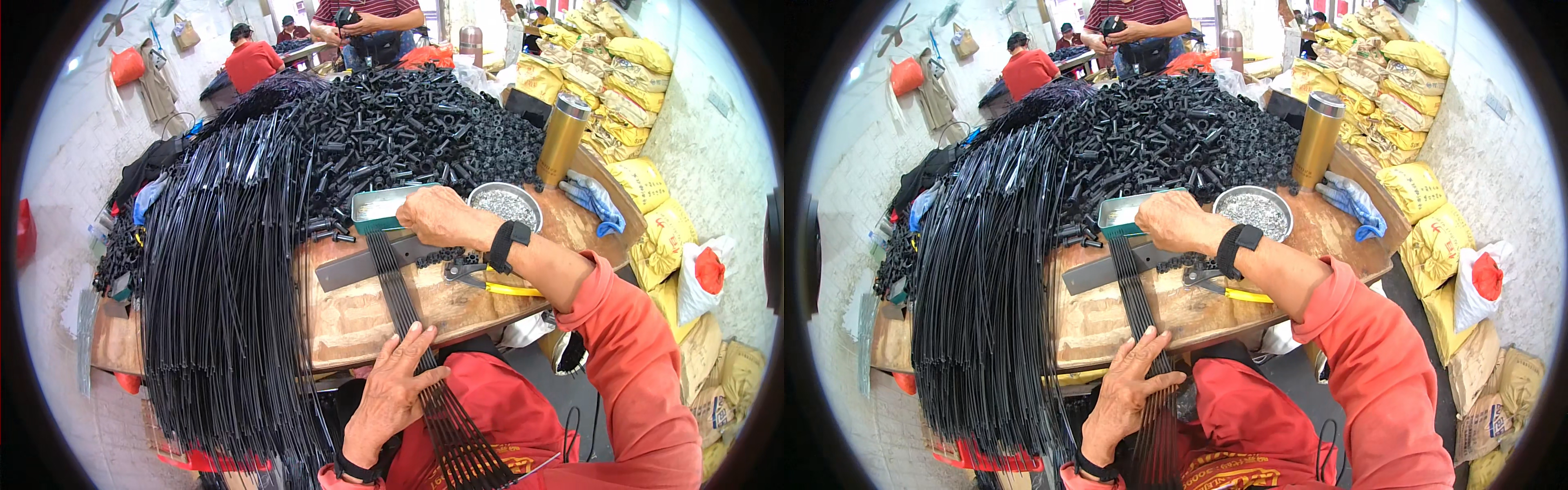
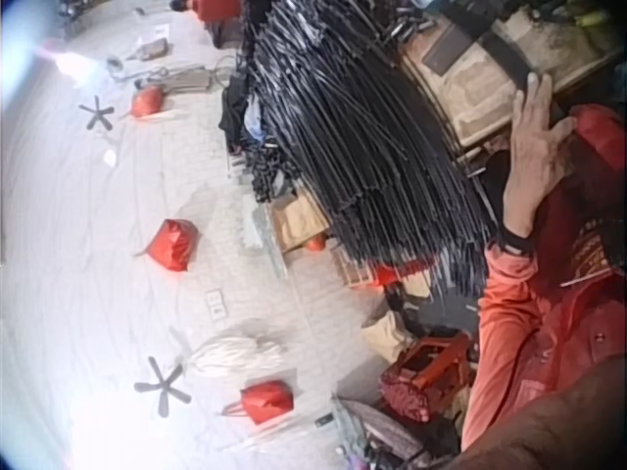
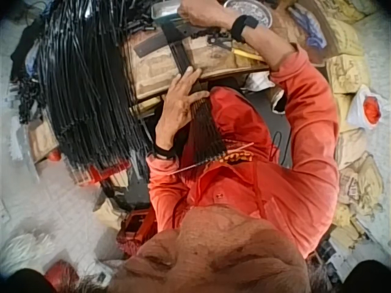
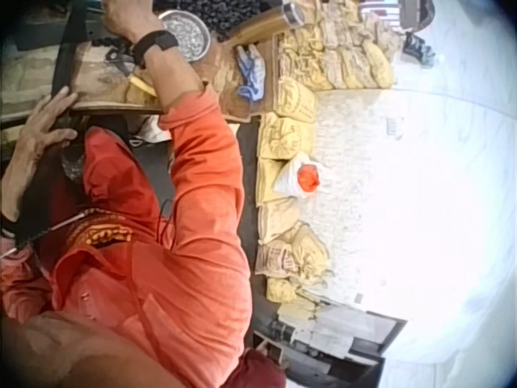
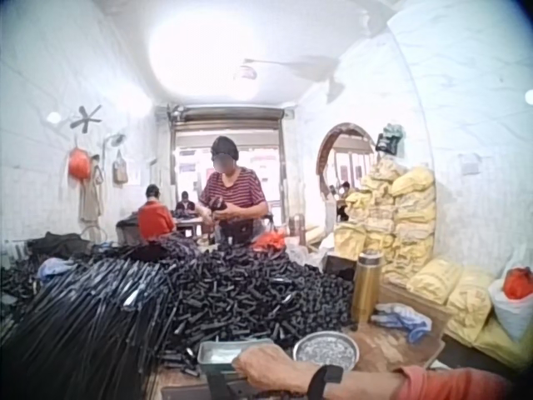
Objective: Gathering and assembling black tube components for umbrella or tent manufacturing.
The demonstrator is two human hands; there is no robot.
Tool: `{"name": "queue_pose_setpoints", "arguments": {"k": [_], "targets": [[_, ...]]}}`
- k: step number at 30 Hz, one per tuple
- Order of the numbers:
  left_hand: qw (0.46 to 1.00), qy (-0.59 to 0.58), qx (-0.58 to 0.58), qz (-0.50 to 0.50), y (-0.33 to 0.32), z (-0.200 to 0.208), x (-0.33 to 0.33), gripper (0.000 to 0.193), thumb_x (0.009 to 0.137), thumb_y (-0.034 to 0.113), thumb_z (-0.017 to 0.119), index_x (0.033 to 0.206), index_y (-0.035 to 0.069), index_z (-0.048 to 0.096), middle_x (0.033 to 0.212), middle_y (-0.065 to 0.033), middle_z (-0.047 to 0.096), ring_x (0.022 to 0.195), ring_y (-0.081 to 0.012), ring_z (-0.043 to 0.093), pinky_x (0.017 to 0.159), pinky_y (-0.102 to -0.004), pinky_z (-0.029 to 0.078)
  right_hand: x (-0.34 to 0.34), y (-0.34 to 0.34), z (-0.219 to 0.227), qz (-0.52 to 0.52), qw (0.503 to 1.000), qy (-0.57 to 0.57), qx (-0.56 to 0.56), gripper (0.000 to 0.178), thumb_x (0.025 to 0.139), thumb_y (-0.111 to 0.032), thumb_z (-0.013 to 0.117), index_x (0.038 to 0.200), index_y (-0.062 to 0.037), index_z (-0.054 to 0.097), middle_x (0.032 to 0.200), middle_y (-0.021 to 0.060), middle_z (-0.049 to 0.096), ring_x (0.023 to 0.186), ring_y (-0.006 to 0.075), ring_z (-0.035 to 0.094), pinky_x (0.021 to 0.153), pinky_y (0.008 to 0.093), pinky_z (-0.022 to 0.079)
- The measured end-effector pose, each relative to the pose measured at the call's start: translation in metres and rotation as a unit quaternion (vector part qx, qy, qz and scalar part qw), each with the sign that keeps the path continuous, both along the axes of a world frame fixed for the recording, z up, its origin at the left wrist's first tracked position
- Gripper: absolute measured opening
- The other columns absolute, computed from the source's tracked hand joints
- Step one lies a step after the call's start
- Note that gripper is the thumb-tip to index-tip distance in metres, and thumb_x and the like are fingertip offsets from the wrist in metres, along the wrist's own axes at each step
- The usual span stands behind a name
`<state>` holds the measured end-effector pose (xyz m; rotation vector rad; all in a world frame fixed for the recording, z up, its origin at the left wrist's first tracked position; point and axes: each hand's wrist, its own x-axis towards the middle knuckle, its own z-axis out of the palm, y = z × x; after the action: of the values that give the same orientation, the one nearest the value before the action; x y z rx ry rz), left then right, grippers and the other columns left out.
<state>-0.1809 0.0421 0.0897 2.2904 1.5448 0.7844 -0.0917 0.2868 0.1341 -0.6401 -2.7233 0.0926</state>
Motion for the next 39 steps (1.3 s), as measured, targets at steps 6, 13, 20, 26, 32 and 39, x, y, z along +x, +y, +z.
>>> {"name": "queue_pose_setpoints", "arguments": {"k": [6,13,20,26,32,39], "targets": [[1.0,0.002,-0.002,0.004,0.0,0.001,-0.001,0.032,0.069,0.007,0.055,0.097,0.016,0.068,0.131,-0.0122,0.044,0.127,-0.031,0.034,0.102,-0.0489,0.027,0.0,0.003,0.002,-0.013,0.997,-0.021,-0.068,0.004,0.062,-0.002,0.056,0.065,-0.0028,0.058,0.061,0.0179,0.056,0.066,0.0363,0.059,0.057,0.0432,0.045],[1.0,0.01,0.005,0.005,0.001,-0.001,0.0,0.031,0.075,0.017,0.047,0.097,0.017,0.068,0.13,-0.0121,0.045,0.126,-0.0311,0.035,0.103,-0.0483,0.026,-0.003,0.004,-0.01,0.009,0.999,0.012,0.049,0.007,0.062,-0.001,0.056,0.066,-0.0021,0.061,0.064,0.018,0.058,0.067,0.0358,0.061,0.058,0.042,0.047],[1.0,-0.015,0.003,0.007,0.001,-0.003,-0.002,0.035,0.08,0.029,0.04,0.098,0.017,0.068,0.131,-0.0117,0.044,0.127,-0.031,0.035,0.103,-0.0482,0.025,-0.005,-0.002,-0.009,-0.033,0.999,-0.02,-0.014,0.009,0.062,-0.001,0.056,0.068,-0.0016,0.061,0.065,0.0194,0.058,0.066,0.0367,0.06,0.056,0.043,0.047],[1.0,0.01,0.02,-0.003,0.002,-0.002,-0.003,0.034,0.061,0.006,0.066,0.095,0.014,0.066,0.132,-0.0135,0.042,0.126,-0.0316,0.036,0.099,-0.0479,0.032,-0.004,0.003,-0.012,0.003,0.998,0.039,0.048,0.008,0.063,-0.001,0.054,0.067,-0.0024,0.061,0.065,0.0179,0.058,0.066,0.0369,0.059,0.056,0.0437,0.045],[1.0,0.013,0.023,-0.009,0.003,-0.002,-0.004,0.032,0.062,0.007,0.066,0.093,0.014,0.066,0.133,-0.0135,0.041,0.126,-0.0314,0.035,0.1,-0.0474,0.031,0.0,0.003,-0.004,-0.001,0.999,0.027,-0.022,0.006,0.067,-0.005,0.053,0.066,-0.0043,0.059,0.062,0.0172,0.055,0.063,0.0354,0.057,0.055,0.042,0.042],[1.0,-0.002,0.001,-0.025,0.001,-0.002,-0.01,0.032,0.063,0.004,0.065,0.094,0.014,0.067,0.135,-0.0135,0.039,0.128,-0.0312,0.032,0.102,-0.0456,0.028,0.003,0.009,-0.003,0.031,0.994,0.034,-0.104,0.007,0.07,-0.008,0.053,0.065,-0.0043,0.058,0.062,0.0172,0.055,0.063,0.0359,0.057,0.055,0.0418,0.042]]}}
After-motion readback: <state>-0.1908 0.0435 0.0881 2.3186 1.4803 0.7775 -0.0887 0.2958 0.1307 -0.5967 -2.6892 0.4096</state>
